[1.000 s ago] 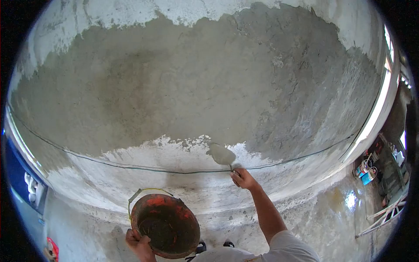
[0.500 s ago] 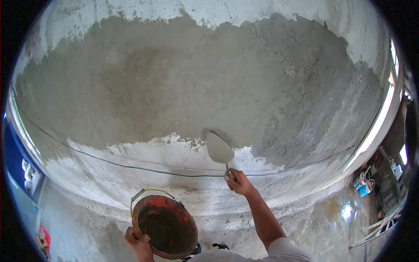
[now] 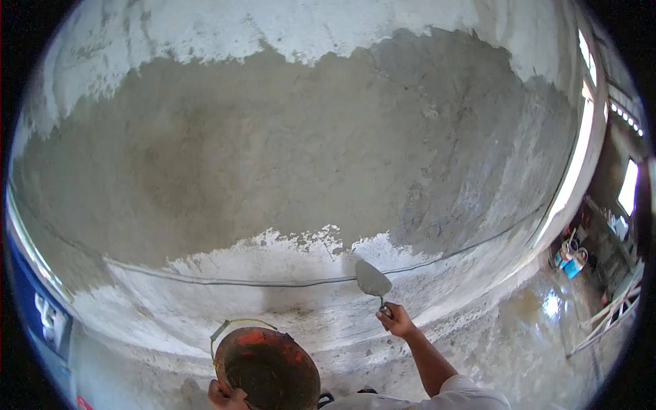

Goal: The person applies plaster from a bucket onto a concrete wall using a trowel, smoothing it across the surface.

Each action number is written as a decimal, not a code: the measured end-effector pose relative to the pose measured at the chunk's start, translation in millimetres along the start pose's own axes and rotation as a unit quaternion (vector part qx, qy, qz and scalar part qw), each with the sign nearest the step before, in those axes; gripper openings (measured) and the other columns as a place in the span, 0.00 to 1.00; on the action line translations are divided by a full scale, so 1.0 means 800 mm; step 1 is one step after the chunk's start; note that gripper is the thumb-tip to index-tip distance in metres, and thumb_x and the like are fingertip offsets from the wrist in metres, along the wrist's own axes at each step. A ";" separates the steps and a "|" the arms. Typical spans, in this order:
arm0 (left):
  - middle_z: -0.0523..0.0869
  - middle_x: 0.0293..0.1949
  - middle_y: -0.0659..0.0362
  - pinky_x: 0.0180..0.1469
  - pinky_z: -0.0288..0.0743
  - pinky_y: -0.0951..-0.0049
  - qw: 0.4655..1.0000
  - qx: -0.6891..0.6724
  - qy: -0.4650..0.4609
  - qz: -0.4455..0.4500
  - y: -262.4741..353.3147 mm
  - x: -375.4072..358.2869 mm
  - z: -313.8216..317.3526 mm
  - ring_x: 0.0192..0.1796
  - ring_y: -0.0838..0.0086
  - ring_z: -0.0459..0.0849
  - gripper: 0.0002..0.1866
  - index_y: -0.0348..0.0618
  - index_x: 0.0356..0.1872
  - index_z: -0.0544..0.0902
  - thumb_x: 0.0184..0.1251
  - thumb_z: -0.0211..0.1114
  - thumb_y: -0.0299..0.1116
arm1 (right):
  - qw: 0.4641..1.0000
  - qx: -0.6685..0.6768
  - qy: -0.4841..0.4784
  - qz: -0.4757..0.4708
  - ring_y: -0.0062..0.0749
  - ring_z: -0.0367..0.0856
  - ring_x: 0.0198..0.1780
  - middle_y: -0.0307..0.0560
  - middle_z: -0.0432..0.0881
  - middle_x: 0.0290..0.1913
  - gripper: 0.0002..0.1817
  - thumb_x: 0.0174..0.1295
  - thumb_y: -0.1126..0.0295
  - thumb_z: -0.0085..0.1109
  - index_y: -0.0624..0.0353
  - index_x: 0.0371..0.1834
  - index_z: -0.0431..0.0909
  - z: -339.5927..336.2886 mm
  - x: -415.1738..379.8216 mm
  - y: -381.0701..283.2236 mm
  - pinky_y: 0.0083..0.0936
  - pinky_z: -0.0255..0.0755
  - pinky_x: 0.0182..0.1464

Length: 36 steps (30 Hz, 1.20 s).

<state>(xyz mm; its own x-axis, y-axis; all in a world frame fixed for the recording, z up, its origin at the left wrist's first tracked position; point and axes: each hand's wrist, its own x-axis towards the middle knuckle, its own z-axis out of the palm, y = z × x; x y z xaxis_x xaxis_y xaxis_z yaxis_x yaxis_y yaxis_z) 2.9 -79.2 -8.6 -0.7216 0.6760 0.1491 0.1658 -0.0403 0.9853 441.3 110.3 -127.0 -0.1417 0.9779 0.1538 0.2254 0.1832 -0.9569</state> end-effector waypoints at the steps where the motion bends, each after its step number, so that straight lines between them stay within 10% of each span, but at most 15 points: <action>1: 0.66 0.26 0.64 0.34 0.66 0.69 1.000 0.006 -0.007 -0.021 0.011 0.000 0.005 0.29 0.73 0.66 0.17 0.47 0.23 0.61 0.35 0.61 0.20 | 0.999 -0.007 0.034 0.015 0.17 0.67 0.19 0.34 0.69 0.17 0.15 0.69 0.62 0.64 0.57 0.31 0.71 0.003 -0.013 -0.012 0.24 0.63 0.22; 5: 0.65 0.23 0.65 0.27 0.60 0.70 0.998 0.020 -0.048 0.044 0.012 0.018 0.010 0.25 0.74 0.61 0.16 0.46 0.21 0.63 0.38 0.63 0.20 | 0.993 0.050 0.092 0.055 0.16 0.70 0.17 0.34 0.71 0.16 0.14 0.70 0.66 0.62 0.58 0.29 0.70 0.009 -0.037 -0.094 0.22 0.63 0.18; 6: 0.72 0.29 0.61 0.34 0.70 0.73 0.982 -0.159 -0.051 -0.084 0.000 0.024 0.020 0.29 0.73 0.71 0.18 0.47 0.26 0.60 0.33 0.58 0.20 | 0.993 0.039 0.079 0.078 0.19 0.73 0.18 0.36 0.72 0.17 0.12 0.68 0.70 0.64 0.57 0.30 0.70 0.005 -0.038 -0.132 0.23 0.65 0.19; 11: 0.69 0.26 0.62 0.28 0.68 0.76 0.987 -0.138 -0.079 -0.001 -0.023 0.057 0.020 0.25 0.74 0.68 0.18 0.47 0.26 0.58 0.34 0.56 0.18 | 0.942 0.336 0.004 -0.003 0.25 0.72 0.16 0.38 0.70 0.16 0.15 0.59 0.78 0.68 0.55 0.26 0.67 0.010 0.032 -0.117 0.27 0.69 0.21; 19: 0.65 0.23 0.65 0.26 0.58 0.71 0.993 -0.038 -0.106 0.042 -0.007 0.071 -0.017 0.24 0.75 0.61 0.14 0.46 0.22 0.63 0.39 0.61 0.20 | 0.942 0.334 -0.027 -0.003 0.25 0.68 0.15 0.38 0.69 0.16 0.14 0.49 0.83 0.63 0.54 0.21 0.67 0.063 0.143 -0.097 0.29 0.62 0.19; 25: 0.66 0.24 0.64 0.29 0.62 0.71 0.996 -0.003 -0.079 0.049 -0.003 0.069 -0.040 0.27 0.73 0.64 0.12 0.43 0.23 0.66 0.40 0.60 0.19 | 0.989 -0.041 -0.069 0.126 0.27 0.73 0.18 0.39 0.73 0.18 0.08 0.46 0.76 0.61 0.57 0.25 0.71 0.091 0.135 -0.090 0.31 0.67 0.22; 27: 0.67 0.24 0.63 0.31 0.64 0.70 0.997 0.040 -0.067 0.026 0.023 0.057 -0.044 0.28 0.72 0.65 0.12 0.43 0.23 0.66 0.41 0.60 0.19 | 0.970 -0.222 0.025 -0.098 0.27 0.73 0.20 0.39 0.74 0.18 0.08 0.45 0.76 0.62 0.60 0.23 0.70 0.098 0.133 -0.049 0.32 0.69 0.24; 29: 0.68 0.24 0.63 0.32 0.65 0.70 0.996 0.076 -0.054 0.006 0.025 0.053 -0.050 0.29 0.71 0.66 0.11 0.42 0.24 0.67 0.41 0.61 0.20 | 0.973 -0.219 0.008 -0.075 0.27 0.76 0.22 0.39 0.75 0.18 0.07 0.46 0.77 0.61 0.62 0.23 0.71 0.088 0.112 -0.043 0.33 0.70 0.27; 36: 0.74 0.28 0.61 0.34 0.69 0.67 0.999 0.022 -0.041 0.003 0.019 0.041 -0.059 0.32 0.69 0.71 0.12 0.38 0.28 0.72 0.38 0.61 0.20 | 0.983 0.145 0.106 0.035 0.25 0.72 0.17 0.38 0.74 0.18 0.07 0.51 0.79 0.61 0.56 0.27 0.72 0.030 0.126 -0.112 0.29 0.66 0.19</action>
<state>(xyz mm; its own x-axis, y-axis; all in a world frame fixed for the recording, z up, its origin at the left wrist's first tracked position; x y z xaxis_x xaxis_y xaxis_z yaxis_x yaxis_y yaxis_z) -50.2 -92.1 15.3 -0.6638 0.7336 0.1457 0.2001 -0.0135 0.9797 383.4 189.6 -31.9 0.0754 0.9917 0.1045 -0.0608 0.1092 -0.9922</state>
